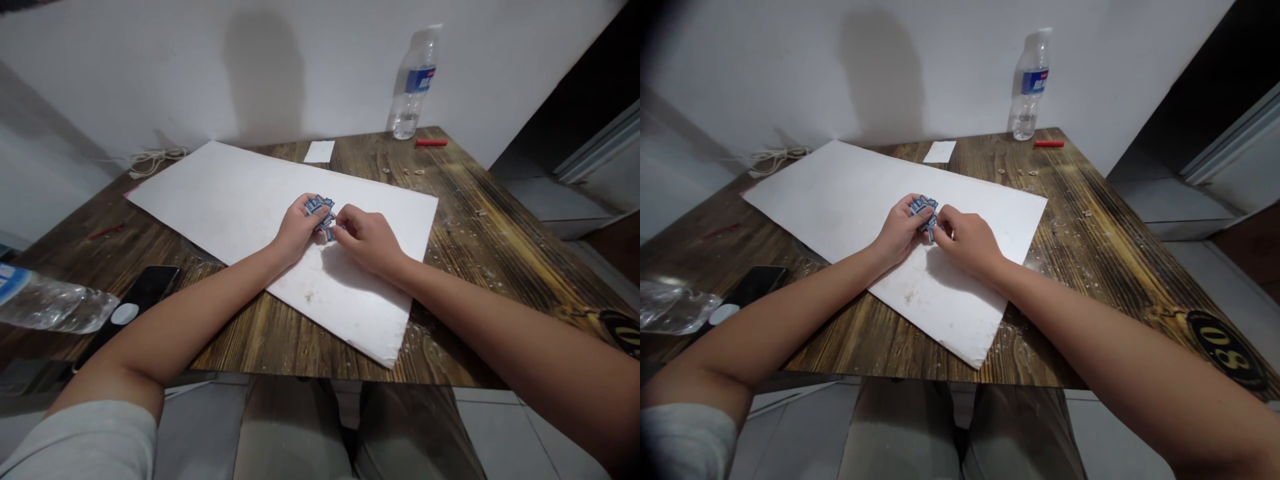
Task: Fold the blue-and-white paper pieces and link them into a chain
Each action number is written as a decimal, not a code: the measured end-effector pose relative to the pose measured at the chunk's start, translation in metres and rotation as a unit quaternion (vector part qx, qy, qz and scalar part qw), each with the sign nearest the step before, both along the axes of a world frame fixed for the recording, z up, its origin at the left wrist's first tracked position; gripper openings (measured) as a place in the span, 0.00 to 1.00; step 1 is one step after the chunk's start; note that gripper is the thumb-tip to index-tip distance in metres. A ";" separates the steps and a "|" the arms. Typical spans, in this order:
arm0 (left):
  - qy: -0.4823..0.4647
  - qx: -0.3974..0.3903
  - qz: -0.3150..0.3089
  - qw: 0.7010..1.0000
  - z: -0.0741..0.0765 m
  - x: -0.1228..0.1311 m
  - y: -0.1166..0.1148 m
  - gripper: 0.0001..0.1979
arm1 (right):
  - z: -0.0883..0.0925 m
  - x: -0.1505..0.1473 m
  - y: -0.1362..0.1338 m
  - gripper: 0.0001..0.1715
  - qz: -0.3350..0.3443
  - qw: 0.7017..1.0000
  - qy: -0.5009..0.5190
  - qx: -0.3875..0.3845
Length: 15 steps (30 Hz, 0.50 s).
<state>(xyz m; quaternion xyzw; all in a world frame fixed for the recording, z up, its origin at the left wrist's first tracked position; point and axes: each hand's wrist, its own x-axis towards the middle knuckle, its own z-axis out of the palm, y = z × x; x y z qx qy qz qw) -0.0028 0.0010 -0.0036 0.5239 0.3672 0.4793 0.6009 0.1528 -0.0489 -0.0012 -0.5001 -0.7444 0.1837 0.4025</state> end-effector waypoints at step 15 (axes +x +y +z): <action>-0.014 0.000 0.012 1.000 -0.001 0.001 0.001 0.08 | -0.004 -0.004 0.001 0.12 0.139 0.976 -0.169 -0.002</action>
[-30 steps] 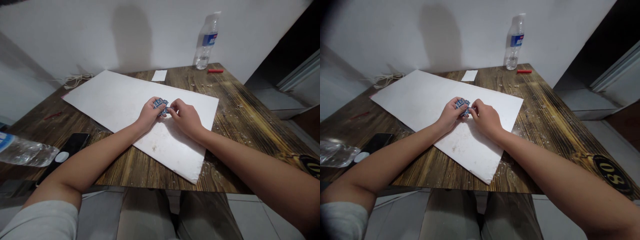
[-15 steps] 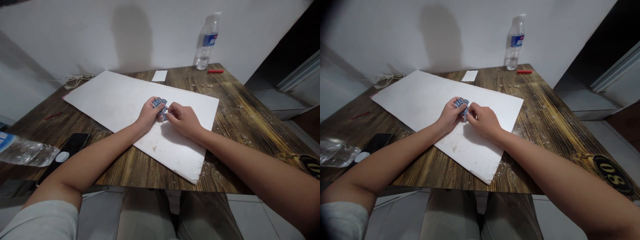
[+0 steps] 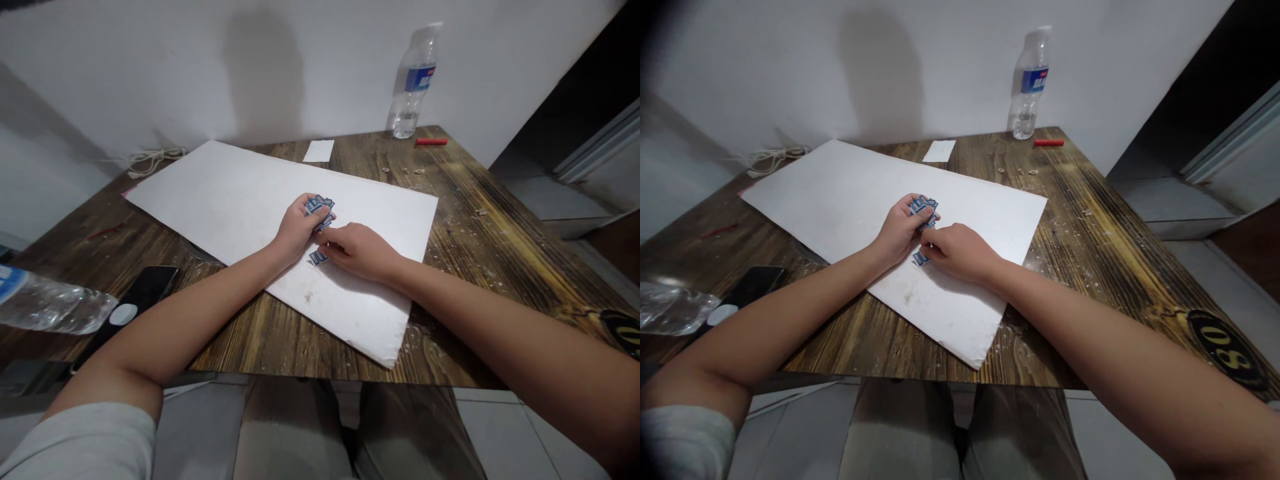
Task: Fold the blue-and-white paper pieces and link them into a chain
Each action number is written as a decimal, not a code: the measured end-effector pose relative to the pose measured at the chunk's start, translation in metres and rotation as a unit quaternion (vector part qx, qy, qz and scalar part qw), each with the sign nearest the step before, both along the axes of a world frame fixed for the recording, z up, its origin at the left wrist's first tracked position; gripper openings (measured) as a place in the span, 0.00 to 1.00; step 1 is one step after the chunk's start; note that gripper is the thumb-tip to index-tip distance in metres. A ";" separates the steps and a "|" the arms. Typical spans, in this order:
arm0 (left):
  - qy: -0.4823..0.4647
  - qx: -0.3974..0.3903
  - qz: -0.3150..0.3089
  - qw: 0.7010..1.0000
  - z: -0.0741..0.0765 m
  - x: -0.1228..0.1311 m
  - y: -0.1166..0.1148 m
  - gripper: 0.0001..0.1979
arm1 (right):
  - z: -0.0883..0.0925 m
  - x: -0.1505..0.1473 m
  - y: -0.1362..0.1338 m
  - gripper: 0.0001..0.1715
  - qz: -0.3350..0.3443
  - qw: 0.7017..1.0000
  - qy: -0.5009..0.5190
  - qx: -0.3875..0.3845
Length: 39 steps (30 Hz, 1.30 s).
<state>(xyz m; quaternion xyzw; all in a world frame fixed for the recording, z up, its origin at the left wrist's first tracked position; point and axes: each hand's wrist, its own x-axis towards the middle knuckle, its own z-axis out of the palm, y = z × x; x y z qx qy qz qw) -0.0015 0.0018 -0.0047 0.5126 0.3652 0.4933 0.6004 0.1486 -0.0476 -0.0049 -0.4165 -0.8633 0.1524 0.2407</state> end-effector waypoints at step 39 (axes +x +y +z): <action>0.047 0.022 -0.058 0.997 0.001 0.001 -0.010 0.08 | 0.001 0.002 0.000 0.08 -0.179 0.979 0.101 0.007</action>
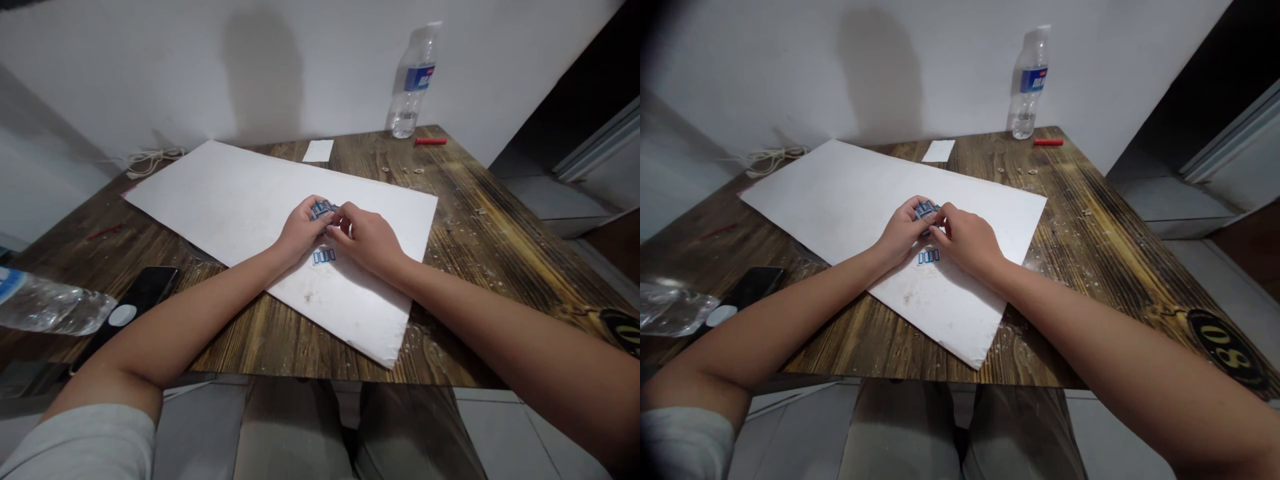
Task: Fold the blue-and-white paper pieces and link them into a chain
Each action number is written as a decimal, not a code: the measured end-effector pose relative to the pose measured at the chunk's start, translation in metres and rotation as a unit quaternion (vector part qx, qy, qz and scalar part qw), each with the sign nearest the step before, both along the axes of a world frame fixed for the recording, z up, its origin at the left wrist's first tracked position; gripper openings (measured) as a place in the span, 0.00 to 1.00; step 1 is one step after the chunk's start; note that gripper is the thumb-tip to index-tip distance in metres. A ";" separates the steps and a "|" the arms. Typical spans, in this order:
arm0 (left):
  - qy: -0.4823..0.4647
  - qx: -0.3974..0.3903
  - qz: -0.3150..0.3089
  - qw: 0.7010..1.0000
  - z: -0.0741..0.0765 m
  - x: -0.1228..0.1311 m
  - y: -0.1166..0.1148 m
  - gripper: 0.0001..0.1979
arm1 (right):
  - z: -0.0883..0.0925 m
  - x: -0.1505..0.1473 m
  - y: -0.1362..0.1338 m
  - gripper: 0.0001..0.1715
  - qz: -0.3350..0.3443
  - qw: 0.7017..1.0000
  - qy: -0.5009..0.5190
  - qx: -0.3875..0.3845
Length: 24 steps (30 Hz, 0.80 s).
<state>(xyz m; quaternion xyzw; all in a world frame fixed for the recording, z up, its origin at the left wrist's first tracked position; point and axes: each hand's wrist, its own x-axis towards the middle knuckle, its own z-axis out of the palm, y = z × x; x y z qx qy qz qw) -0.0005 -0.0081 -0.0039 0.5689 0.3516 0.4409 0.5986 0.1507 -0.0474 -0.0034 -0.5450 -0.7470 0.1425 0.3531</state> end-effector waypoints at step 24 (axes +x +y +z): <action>0.025 -0.025 -0.014 0.999 0.001 0.003 -0.004 0.05 | 0.000 0.000 0.000 0.10 -0.004 1.000 -0.007 -0.024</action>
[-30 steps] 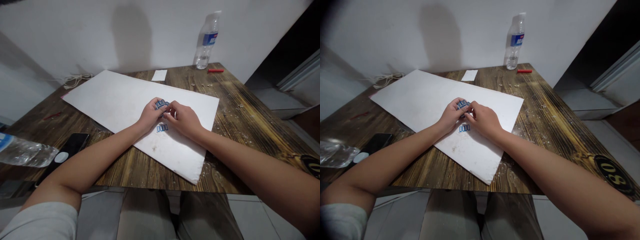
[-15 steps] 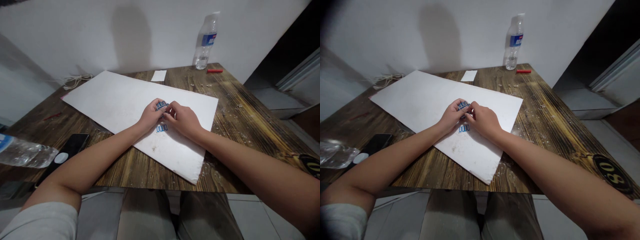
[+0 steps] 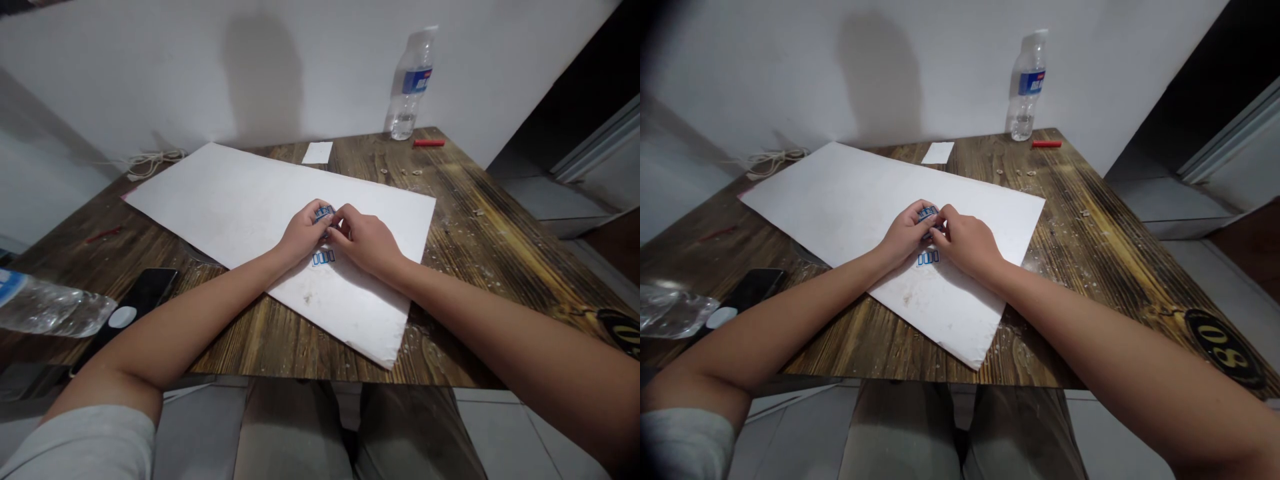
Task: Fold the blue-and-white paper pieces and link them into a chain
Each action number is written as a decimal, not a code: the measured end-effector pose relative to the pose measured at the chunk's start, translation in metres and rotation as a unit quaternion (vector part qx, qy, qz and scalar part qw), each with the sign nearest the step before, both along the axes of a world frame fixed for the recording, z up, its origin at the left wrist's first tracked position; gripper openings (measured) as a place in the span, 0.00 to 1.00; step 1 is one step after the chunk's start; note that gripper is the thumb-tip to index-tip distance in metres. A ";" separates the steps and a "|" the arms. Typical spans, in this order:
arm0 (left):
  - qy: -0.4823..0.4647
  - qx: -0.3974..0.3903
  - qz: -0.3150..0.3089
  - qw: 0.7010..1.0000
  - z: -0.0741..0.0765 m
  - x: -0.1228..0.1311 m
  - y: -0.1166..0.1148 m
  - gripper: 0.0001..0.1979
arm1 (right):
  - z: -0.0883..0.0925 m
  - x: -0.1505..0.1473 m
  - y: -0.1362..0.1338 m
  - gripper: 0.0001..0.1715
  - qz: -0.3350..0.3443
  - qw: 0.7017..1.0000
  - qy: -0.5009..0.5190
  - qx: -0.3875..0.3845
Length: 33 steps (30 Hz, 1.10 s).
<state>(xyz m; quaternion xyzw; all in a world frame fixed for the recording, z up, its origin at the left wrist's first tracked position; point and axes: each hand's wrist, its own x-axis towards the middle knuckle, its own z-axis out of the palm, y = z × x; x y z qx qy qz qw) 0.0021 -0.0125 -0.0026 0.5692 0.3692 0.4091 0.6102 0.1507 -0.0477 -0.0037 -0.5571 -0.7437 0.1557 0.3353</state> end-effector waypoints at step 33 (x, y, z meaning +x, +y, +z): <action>0.073 0.052 0.018 0.996 -0.003 -0.003 0.002 0.03 | -0.001 0.000 0.002 0.07 0.023 0.999 -0.021 -0.010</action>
